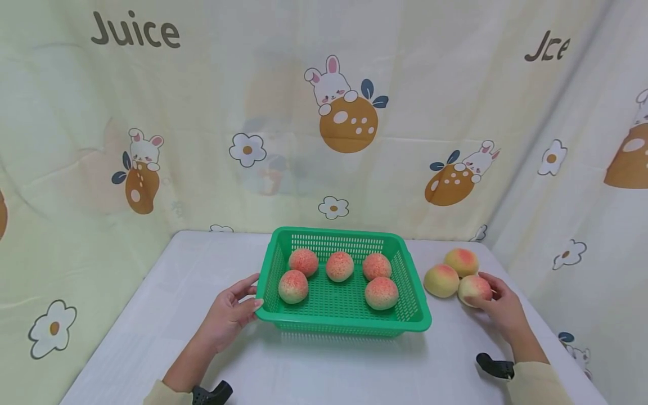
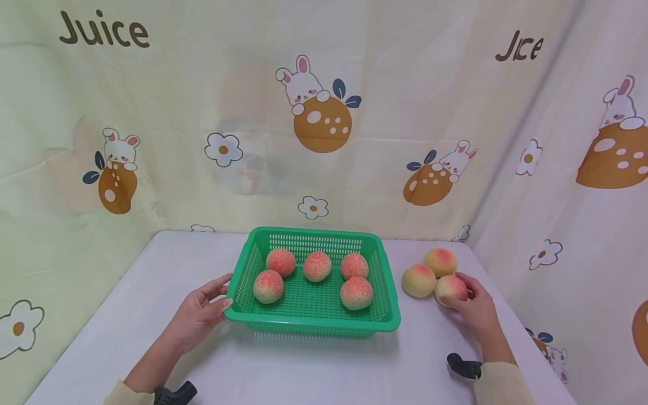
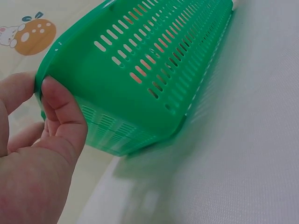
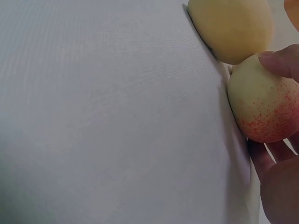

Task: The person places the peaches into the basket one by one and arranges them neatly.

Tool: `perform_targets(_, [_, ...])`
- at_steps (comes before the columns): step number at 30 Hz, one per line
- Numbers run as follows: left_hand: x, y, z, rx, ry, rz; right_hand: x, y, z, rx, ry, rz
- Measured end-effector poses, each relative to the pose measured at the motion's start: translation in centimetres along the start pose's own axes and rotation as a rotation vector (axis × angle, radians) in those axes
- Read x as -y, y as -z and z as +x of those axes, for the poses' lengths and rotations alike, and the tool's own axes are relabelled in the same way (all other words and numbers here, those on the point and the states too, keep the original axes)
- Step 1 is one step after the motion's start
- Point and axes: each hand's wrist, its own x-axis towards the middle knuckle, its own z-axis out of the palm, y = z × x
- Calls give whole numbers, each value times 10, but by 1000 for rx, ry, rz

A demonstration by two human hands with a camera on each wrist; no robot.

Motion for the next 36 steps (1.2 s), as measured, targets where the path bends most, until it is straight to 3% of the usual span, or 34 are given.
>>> perform_targets(15, [-1,0,0,-4,9,-4,2,0,-8,-19,-64,42])
perform_targets(28, [-4,-2,-1,-9,23,-6,10,3,-28,-76,-38,2])
perform_targets(36, [-5,-3,-2,-6,33,-3,21,5,-43,-99,5,48])
